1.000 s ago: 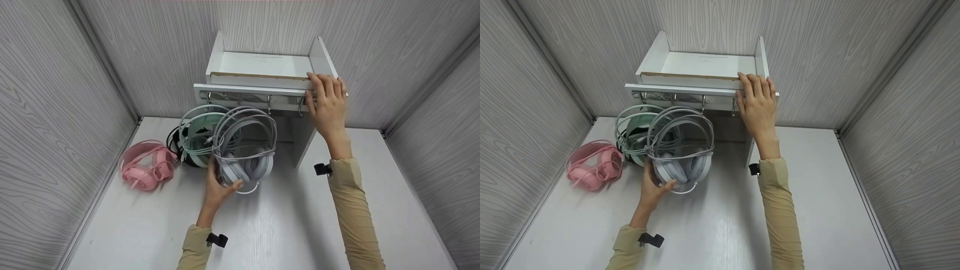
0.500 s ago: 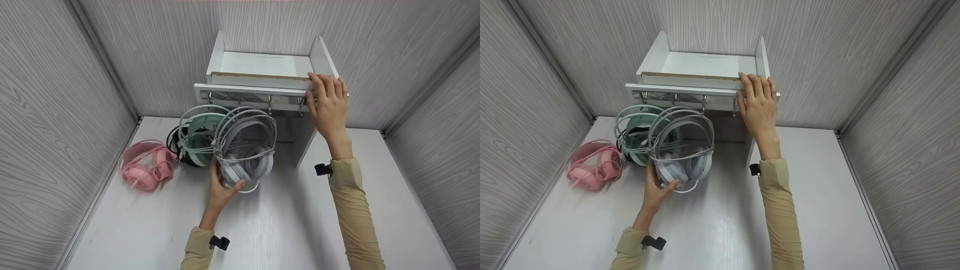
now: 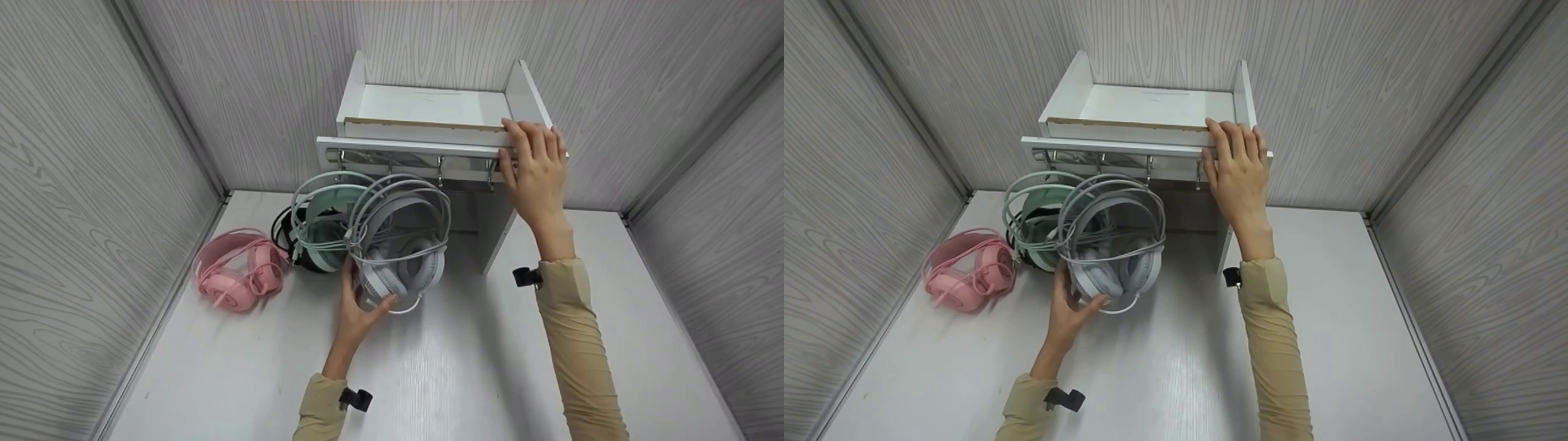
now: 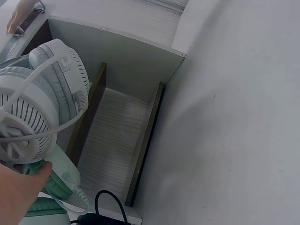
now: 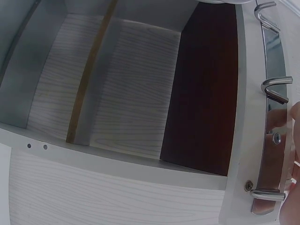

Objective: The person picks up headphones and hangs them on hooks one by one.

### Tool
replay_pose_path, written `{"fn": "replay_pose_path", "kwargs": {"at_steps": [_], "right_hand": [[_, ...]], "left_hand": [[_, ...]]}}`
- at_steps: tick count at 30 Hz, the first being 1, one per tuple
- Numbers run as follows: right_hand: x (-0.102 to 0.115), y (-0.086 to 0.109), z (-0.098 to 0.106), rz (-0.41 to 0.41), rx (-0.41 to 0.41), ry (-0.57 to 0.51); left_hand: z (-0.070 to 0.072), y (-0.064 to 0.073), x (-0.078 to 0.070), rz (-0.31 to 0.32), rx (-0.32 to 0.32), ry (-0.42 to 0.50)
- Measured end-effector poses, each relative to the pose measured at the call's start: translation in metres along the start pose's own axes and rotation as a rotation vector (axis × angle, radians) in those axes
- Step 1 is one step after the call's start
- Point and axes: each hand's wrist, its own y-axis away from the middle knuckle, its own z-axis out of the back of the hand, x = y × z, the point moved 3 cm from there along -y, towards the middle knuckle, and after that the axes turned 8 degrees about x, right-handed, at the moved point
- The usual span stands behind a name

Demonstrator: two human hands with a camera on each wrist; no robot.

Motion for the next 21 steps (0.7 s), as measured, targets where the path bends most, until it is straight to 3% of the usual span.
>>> {"fn": "replay_pose_path", "kwargs": {"at_steps": [7,14,21], "right_hand": [[0.0,0.0,0.0,0.0,0.001,0.008],[0.001,0.001,0.0,0.0,0.003,0.004],[0.001,0.0,-0.001,0.002,-0.01,0.003]], "left_hand": [[0.007,0.003,-0.004,-0.022,-0.006,0.006],[0.016,0.004,-0.006,-0.07,-0.032,0.11],[0.028,0.002,-0.007,-0.053,-0.081,0.103]]}}
